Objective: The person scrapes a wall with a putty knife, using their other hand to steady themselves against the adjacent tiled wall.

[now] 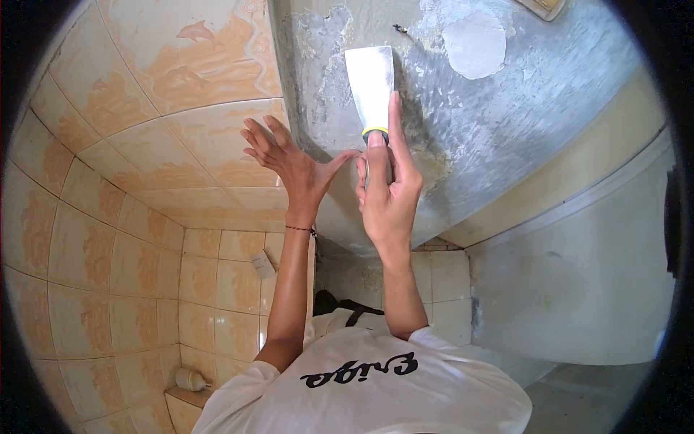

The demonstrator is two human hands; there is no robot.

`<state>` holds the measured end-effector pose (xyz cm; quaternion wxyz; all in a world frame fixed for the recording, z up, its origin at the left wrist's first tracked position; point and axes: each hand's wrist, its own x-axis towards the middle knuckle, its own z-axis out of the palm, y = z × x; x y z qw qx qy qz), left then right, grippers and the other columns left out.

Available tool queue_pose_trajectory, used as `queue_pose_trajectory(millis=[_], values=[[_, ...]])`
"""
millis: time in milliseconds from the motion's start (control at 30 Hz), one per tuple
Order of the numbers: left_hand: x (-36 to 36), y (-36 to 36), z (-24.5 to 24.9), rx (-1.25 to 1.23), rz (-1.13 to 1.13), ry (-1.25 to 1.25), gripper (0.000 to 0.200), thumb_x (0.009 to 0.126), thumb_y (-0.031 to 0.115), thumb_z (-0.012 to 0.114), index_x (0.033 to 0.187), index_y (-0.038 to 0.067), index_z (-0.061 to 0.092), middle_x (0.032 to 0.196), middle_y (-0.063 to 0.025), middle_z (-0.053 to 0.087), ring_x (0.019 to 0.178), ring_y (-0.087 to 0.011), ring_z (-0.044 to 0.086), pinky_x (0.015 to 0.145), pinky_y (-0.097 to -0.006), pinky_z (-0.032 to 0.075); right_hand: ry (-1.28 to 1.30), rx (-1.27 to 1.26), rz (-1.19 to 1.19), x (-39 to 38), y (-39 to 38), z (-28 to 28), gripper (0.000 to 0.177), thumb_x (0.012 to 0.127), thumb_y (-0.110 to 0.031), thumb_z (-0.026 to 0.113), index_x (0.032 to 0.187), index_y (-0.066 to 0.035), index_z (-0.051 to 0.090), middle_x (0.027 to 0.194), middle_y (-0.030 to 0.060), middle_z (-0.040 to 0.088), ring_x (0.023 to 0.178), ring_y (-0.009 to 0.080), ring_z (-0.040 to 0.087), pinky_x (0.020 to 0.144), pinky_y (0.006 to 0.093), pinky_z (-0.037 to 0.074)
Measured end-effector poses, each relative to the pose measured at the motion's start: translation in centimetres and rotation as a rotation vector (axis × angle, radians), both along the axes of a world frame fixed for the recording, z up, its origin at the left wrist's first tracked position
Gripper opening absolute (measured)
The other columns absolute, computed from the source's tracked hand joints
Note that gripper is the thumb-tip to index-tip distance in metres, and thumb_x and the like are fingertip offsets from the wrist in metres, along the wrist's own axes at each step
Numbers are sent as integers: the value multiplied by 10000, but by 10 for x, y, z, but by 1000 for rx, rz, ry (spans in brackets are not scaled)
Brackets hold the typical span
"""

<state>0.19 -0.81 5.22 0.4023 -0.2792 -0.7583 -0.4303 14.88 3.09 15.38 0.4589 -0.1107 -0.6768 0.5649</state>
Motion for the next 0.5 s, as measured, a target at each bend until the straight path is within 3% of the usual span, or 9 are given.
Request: queue_pose_trajectory(millis=[500], values=[[1, 0, 0, -5, 2, 12, 1607, 532, 778, 855, 1648, 81, -67, 1687, -257, -114, 1551, -479, -100, 1209, -666, -48, -40, -13, -15, 5, -1, 9, 533, 1086, -128, 472, 1604, -87, 354, 763, -12, 481, 659, 76, 424, 594, 251, 399]])
